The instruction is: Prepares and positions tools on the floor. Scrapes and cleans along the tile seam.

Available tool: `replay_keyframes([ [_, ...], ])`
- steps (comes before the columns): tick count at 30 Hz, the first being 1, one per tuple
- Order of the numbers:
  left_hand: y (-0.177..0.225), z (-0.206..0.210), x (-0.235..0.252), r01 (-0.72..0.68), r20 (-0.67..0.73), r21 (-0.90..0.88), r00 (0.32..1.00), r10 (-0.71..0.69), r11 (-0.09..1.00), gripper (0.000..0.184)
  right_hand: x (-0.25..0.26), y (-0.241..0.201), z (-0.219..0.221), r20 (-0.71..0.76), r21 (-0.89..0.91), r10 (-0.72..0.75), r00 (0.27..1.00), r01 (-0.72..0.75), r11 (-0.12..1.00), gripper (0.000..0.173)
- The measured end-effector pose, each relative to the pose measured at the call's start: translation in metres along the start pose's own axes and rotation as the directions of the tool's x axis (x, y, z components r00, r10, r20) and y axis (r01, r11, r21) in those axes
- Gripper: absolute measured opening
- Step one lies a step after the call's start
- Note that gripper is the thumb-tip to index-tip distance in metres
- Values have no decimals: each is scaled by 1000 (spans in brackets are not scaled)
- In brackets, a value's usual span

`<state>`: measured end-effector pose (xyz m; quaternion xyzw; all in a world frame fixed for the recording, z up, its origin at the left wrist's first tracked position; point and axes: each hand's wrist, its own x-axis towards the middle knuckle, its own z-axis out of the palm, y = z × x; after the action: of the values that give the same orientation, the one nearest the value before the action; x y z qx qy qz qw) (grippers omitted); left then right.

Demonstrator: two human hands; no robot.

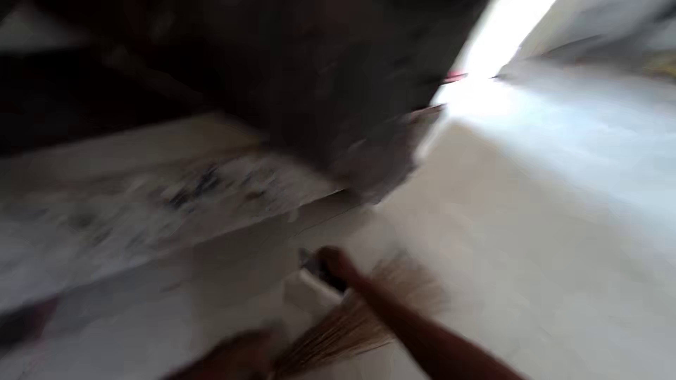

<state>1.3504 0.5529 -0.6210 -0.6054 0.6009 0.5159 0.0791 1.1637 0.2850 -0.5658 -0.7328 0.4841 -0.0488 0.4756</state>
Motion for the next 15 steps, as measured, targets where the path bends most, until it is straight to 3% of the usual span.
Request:
replay_keyframes([
  [2,14,-46,-17,-56,-50,-304,998,43,951,99,25,-38,8,32,-158,-115,993,118,980,27],
  [5,33,-82,-50,-226,-296,-655,955,30,721,87,36,-111,38,54,-303,-202,978,209,930,30],
  [8,33,-89,-81,-435,-474,-827,880,-25,355,59,27,-162,101,32,-347,-279,960,272,898,34],
  [11,-5,-62,-78,-561,-530,-828,784,-323,-4,51,3,-174,190,-33,-216,-203,979,191,958,38],
  [13,-32,-42,-83,-583,-467,-812,680,-565,-32,48,-13,-165,246,-58,-62,-120,991,117,991,41],
  [15,-56,-26,-95,-532,-463,-837,562,-686,129,38,-20,-146,290,-25,-33,-92,995,92,995,41],
])
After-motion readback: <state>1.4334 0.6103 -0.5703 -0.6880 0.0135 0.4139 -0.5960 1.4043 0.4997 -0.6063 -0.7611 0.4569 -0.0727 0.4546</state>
